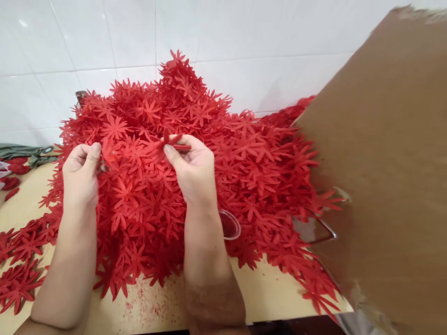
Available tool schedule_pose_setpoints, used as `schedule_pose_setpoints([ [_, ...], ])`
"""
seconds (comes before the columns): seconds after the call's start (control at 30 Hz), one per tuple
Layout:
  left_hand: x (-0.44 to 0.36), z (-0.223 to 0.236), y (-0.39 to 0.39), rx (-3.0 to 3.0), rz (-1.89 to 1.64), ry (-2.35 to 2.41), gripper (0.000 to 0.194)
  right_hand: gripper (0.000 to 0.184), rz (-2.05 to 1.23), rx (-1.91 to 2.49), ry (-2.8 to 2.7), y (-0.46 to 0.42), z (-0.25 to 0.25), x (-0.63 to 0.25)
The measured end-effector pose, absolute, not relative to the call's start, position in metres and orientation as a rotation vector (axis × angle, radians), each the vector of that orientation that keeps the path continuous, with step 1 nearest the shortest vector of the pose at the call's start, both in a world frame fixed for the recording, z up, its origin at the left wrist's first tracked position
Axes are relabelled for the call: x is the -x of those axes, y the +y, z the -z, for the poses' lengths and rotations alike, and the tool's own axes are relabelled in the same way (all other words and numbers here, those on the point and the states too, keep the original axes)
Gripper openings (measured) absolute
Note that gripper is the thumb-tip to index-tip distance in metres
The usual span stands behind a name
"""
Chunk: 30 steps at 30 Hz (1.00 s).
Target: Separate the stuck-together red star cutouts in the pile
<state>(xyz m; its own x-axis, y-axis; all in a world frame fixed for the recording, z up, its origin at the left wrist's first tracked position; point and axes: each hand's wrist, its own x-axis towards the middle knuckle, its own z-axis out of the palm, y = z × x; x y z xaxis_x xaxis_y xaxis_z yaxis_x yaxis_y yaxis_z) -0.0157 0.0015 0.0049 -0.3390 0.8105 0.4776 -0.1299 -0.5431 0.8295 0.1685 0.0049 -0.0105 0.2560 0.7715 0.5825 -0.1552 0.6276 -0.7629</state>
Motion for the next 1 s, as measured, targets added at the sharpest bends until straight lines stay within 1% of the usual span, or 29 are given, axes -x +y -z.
schedule_pose_setpoints([
  [0.3, 0.015, 0.003, 0.008, -1.544, -1.994, 0.950, 0.024, 0.021, -0.651, 0.779, -1.281, -0.008, 0.002, -0.149],
  [0.5, 0.011, 0.003, 0.001, -1.728, -1.988, 1.044, 0.033, 0.023, -0.639, 0.845, -1.278, -0.007, 0.003, -0.139],
  [0.63, -0.007, -0.002, -0.016, -1.741, -1.662, 0.958, 0.040, 0.028, -0.667, 0.827, -1.289, -0.007, 0.004, -0.133],
  [0.7, -0.014, -0.002, -0.019, -1.707, -1.584, 0.934, 0.043, 0.029, -0.699, 0.805, -1.322, -0.009, 0.004, -0.130],
  [0.73, -0.016, -0.001, -0.019, -1.696, -1.583, 0.943, 0.044, 0.031, -0.704, 0.799, -1.330, -0.009, 0.004, -0.129],
  [0.87, -0.012, 0.001, -0.013, -1.726, -1.659, 1.020, 0.033, 0.046, -0.684, 0.819, -1.302, -0.009, 0.005, -0.128],
  [0.93, -0.006, 0.000, -0.012, -1.809, -1.694, 1.024, 0.037, 0.049, -0.708, 0.821, -1.322, -0.007, 0.006, -0.128],
  [1.0, -0.003, -0.002, -0.012, -1.935, -1.703, 1.015, 0.038, 0.048, -0.733, 0.813, -1.374, -0.007, 0.007, -0.128],
])
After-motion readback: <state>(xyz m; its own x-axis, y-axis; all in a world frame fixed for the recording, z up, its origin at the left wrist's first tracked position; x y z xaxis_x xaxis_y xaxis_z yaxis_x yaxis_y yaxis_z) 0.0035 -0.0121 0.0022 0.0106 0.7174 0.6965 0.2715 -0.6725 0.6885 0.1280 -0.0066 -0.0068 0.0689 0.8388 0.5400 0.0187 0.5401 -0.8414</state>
